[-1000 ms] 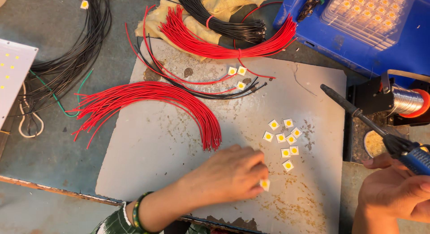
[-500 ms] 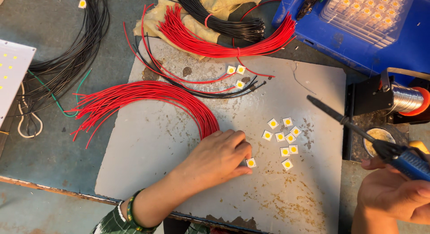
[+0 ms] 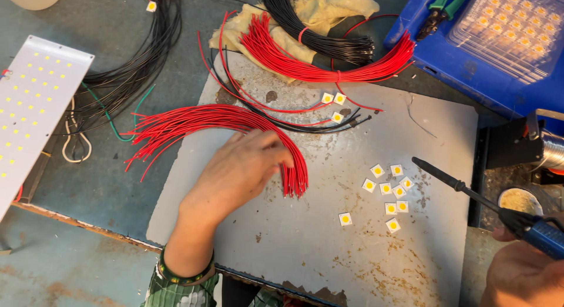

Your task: The person uses a soldering iron to attach small square LED modules to red and black wires on a workbench. They repeatedly heat the LED contacts and feed solder wire to form joints, then move the finished units aside.

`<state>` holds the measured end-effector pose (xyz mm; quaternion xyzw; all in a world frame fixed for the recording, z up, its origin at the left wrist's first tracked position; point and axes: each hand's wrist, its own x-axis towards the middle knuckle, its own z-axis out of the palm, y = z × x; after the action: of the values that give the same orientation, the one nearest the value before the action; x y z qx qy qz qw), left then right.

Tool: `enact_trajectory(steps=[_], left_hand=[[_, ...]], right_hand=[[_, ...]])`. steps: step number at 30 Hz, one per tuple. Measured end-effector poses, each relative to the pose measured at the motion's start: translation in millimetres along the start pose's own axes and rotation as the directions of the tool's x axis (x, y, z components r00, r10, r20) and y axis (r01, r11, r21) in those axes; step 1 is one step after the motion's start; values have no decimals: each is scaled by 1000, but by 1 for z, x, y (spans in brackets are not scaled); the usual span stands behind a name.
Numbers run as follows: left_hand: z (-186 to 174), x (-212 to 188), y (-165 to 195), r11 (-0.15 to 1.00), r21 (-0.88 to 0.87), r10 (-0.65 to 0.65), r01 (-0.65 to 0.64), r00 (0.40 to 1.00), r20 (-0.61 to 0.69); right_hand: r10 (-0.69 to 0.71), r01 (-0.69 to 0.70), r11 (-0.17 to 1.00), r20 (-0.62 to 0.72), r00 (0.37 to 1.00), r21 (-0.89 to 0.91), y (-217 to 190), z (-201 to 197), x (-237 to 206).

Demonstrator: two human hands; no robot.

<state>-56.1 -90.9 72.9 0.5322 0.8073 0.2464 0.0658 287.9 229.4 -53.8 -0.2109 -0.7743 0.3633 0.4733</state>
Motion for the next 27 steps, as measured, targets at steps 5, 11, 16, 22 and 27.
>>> enact_trajectory(steps=[5, 11, 16, 22, 27], left_hand=[[-5, -2, -10, 985, 129, -94, 112, 986, -139], [6, 3, -14, 997, 43, -62, 64, 996, -62], [31, 15, -12, 998, -18, -55, 54, 997, -57], [61, 26, -2, 998, 11, -52, 56, 972, -227], [56, 24, -8, 999, 36, 46, -37, 959, -278]], right_hand=[[36, -38, 991, -18, 999, -125, 40, -14, -9], [-1, 2, 1000, -33, 999, 21, 69, -16, -16], [14, -14, 1000, -9, 1000, 4, 29, -5, -9], [-2, 4, 998, 33, 999, -58, -47, 21, 15], [-158, 153, 983, 45, 986, 104, -60, 33, 23]])
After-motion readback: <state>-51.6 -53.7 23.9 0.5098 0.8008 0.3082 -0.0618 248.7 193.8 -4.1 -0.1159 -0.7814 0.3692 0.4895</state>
